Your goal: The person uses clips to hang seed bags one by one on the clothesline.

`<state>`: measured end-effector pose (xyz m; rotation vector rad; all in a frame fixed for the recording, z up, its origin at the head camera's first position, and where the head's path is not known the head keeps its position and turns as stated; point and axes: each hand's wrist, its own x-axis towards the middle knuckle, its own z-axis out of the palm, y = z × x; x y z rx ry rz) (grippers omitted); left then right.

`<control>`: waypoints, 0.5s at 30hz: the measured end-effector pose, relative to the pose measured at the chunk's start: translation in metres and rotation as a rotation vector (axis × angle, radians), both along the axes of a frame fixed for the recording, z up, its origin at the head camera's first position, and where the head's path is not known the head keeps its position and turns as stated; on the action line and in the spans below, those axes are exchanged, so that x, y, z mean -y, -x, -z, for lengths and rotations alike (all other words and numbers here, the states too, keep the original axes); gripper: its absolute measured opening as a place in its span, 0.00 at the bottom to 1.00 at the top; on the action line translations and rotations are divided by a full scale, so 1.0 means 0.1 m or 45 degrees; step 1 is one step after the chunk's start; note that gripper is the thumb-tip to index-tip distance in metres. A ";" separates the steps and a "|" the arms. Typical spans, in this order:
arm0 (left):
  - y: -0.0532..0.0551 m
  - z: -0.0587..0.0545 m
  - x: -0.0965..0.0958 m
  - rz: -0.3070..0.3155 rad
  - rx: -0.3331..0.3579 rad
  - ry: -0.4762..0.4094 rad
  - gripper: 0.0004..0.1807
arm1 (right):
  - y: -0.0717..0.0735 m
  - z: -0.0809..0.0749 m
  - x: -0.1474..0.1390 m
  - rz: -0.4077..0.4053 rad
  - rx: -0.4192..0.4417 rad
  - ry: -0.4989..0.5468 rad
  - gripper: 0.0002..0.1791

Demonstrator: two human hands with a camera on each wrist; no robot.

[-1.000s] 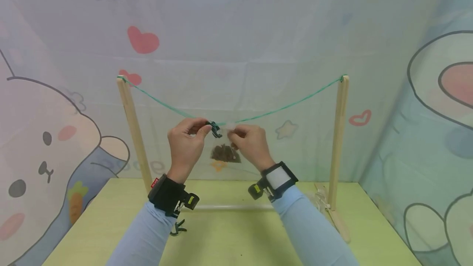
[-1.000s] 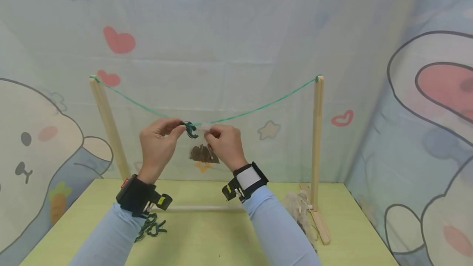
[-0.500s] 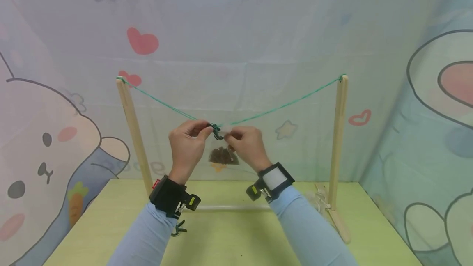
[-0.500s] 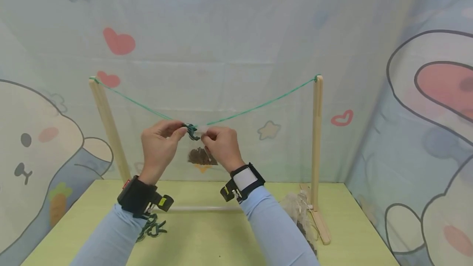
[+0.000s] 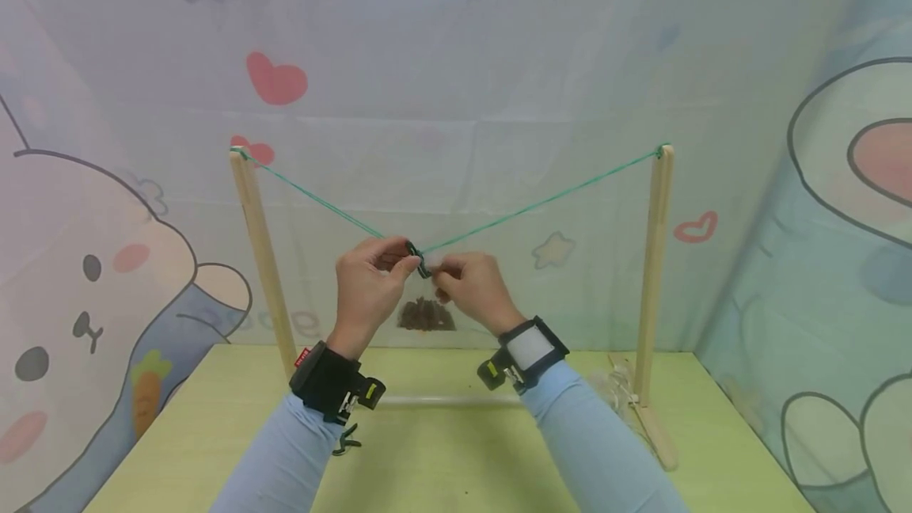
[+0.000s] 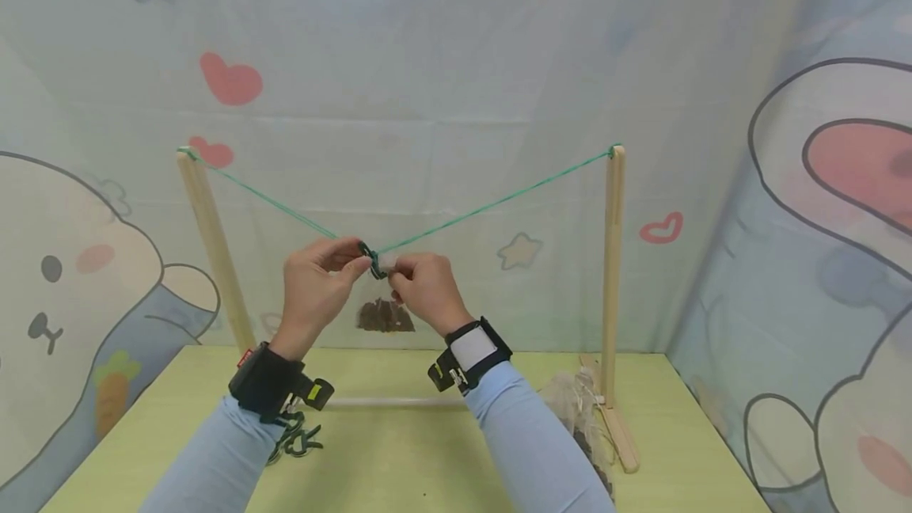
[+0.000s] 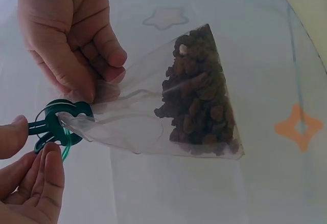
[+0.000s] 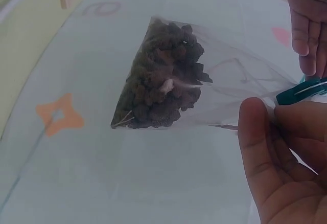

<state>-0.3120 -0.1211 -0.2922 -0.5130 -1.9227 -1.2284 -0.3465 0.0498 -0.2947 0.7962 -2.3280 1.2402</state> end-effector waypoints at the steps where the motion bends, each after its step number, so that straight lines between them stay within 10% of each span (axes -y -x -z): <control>1: 0.00 0.00 0.00 0.004 0.013 0.016 0.14 | 0.00 0.00 0.00 -0.005 0.002 -0.003 0.08; 15: -0.08 0.13 0.12 0.055 0.056 0.258 0.24 | 0.03 0.07 -0.09 -0.071 0.108 -0.159 0.10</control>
